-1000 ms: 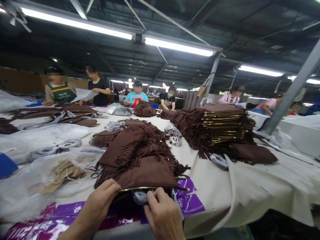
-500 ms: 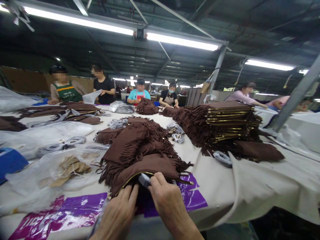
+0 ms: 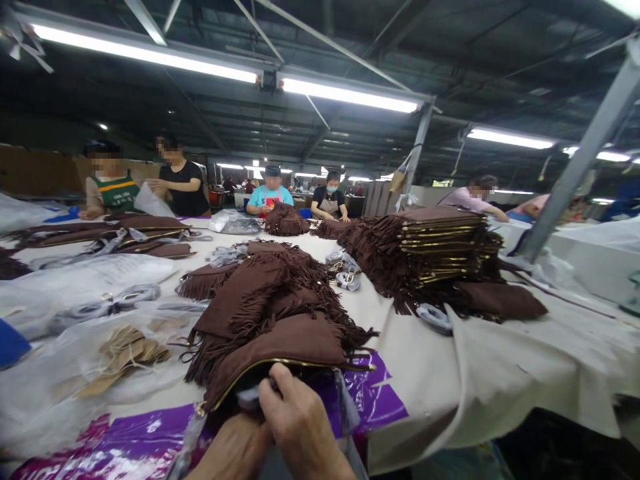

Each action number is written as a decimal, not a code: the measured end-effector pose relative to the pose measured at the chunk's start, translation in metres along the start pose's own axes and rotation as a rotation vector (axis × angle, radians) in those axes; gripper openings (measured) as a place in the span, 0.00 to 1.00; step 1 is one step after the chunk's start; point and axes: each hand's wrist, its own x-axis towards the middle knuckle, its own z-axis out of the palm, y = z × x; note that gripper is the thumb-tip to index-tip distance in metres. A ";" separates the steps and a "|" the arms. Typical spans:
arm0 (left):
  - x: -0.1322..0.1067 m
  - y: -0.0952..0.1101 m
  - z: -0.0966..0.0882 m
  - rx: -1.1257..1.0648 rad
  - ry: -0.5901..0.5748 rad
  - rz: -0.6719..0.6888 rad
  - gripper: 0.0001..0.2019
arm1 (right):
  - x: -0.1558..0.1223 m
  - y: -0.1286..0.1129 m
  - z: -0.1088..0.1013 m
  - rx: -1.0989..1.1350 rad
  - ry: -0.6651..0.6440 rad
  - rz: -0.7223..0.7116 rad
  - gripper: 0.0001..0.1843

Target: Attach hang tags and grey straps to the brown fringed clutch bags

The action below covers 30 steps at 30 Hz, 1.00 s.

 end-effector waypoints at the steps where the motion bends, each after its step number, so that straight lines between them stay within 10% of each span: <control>1: 0.005 -0.001 0.004 -0.003 -0.005 0.003 0.21 | 0.003 0.000 0.008 -0.006 -0.041 0.035 0.15; 5: 0.013 -0.003 0.000 -0.082 0.061 0.107 0.16 | 0.013 0.020 0.027 -0.147 -0.239 0.258 0.13; 10: -0.005 -0.010 -0.019 -0.177 0.162 0.257 0.22 | -0.010 0.049 -0.006 -0.115 -0.298 0.247 0.13; 15: -0.005 0.008 -0.051 -0.269 0.049 0.097 0.19 | -0.059 0.087 -0.044 -0.051 -0.103 0.329 0.20; 19: 0.015 0.032 -0.083 -0.530 0.007 -0.111 0.12 | -0.080 0.114 -0.044 -0.112 -0.235 0.215 0.24; 25: 0.031 0.072 -0.072 -0.453 0.067 -0.155 0.04 | -0.052 0.081 -0.067 0.165 -0.302 0.406 0.12; 30: 0.040 0.105 -0.050 -0.418 0.137 -0.353 0.19 | -0.040 0.055 -0.077 0.383 -0.278 0.476 0.05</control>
